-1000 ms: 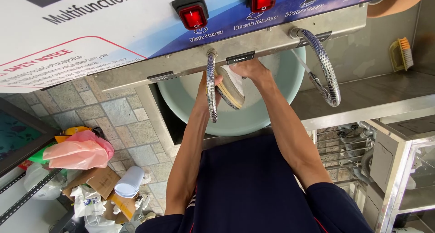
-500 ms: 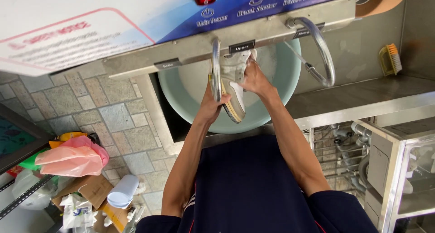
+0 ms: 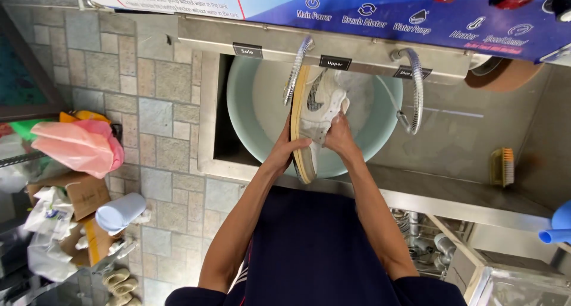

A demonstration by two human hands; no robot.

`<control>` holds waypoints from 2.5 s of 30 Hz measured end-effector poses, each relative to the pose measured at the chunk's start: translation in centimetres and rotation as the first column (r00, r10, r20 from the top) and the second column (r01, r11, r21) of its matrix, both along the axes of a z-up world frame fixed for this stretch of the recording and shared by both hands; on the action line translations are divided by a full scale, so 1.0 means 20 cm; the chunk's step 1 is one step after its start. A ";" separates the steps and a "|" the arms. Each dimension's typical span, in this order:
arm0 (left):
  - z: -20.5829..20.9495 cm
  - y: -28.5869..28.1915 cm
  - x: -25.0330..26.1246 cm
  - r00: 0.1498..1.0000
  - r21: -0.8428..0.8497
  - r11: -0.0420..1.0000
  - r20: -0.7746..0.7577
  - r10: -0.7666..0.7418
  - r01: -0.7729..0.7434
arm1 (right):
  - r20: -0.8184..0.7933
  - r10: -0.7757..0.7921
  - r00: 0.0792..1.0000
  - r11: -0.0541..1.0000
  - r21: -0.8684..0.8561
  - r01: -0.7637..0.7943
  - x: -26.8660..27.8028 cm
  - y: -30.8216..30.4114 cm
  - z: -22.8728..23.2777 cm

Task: Cleaning and washing several pairs of sneakers at a shoe repair shop station.

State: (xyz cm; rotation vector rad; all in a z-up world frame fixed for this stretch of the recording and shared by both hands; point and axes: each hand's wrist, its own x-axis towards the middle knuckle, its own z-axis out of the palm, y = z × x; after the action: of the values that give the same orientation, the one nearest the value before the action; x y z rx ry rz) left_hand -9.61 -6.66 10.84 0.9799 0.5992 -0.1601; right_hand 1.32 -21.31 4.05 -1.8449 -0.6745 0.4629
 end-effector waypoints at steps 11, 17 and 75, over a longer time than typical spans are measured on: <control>-0.01 0.02 0.25 0.998 0.142 0.988 0.006 -0.056 0.055 | -0.390 -0.094 0.916 0.993 0.033 0.116 0.28 0.13 -0.41; -0.22 0.24 0.27 0.981 0.049 0.981 -0.062 -0.183 0.186 | -0.464 -0.241 0.852 0.955 0.045 0.294 0.34 0.23 -0.63; -0.31 0.40 0.41 0.985 0.038 0.984 -0.020 -0.174 0.175 | -0.407 -0.210 0.889 0.901 -0.434 0.014 0.20 0.11 -1.29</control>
State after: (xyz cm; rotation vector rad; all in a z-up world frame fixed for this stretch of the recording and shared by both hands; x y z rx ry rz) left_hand -1.37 1.35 4.54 1.0705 0.5332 -0.3133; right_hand 5.35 -19.06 -21.79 -2.0600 -0.1491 0.9797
